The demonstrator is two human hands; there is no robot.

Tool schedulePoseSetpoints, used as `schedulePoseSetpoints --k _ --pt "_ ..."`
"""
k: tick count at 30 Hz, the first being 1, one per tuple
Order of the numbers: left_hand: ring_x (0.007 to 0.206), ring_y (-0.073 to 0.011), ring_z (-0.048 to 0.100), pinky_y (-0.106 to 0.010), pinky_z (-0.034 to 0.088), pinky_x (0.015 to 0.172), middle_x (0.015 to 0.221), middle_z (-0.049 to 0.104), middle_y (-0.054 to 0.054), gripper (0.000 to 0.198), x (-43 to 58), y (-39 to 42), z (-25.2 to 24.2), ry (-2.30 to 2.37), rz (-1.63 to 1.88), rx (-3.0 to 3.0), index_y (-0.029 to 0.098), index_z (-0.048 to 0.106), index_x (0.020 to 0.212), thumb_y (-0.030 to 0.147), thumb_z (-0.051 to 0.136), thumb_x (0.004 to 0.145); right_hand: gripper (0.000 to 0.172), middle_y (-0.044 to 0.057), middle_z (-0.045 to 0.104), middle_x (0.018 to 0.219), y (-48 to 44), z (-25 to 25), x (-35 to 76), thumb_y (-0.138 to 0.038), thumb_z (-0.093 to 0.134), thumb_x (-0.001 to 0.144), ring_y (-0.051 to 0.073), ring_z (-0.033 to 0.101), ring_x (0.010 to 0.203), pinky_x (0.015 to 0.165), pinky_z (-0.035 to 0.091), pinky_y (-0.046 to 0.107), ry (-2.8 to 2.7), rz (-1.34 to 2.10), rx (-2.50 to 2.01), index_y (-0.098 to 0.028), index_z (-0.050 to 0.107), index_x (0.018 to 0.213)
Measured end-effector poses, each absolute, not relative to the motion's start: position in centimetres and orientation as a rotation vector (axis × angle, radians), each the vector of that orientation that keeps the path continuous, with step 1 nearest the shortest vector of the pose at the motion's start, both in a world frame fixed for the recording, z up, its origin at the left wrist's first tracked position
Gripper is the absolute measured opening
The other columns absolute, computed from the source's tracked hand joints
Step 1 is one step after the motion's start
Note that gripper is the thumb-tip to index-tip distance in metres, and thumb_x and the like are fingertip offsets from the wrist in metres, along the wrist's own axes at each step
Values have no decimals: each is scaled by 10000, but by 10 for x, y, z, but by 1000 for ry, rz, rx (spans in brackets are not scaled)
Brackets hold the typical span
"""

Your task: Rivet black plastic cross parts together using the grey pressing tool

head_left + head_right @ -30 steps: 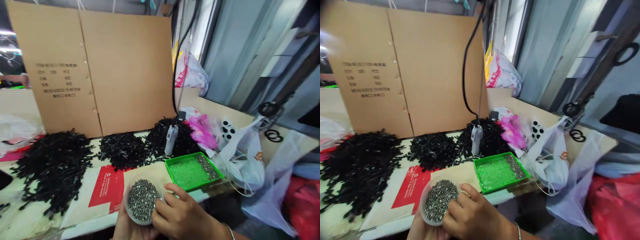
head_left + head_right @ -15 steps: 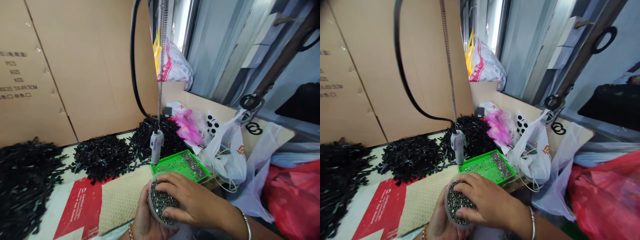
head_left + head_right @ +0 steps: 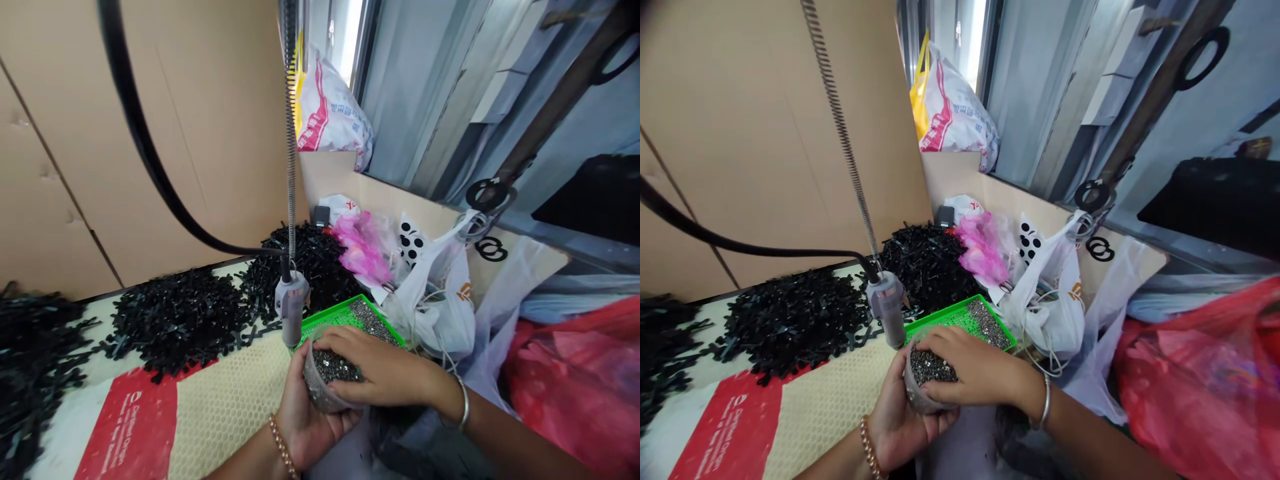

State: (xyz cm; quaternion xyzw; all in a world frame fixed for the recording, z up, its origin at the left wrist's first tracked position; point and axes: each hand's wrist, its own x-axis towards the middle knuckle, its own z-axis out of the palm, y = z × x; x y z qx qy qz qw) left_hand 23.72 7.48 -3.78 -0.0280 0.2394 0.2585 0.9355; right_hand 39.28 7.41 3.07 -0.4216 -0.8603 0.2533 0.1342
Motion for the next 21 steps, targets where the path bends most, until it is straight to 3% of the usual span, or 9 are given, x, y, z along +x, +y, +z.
schedulePoseSetpoints --k 6,11,21 --pt "815 -236 640 -341 481 734 918 695 -99 469 258 88 -37 466 559 -50 132 648 993 562 514 861 212 84 530 1081 87 23 392 -200 534 917 224 470 1021 937 390 389 -2446 576 -1291 -145 520 1121" --pt "810 -238 640 -346 487 733 899 696 -113 515 269 95 -37 448 576 -44 114 652 971 588 476 868 86 58 522 957 100 15 393 -219 481 952 202 480 888 829 413 349 -2457 481 -1323 -150 520 985" --pt "747 -235 643 -349 499 697 841 688 -108 469 277 102 -31 557 629 -35 133 632 934 556 434 900 171 0 477 735 121 -6 397 -177 404 963 164 454 661 624 380 285 -2389 585 -1411 -173 467 805"
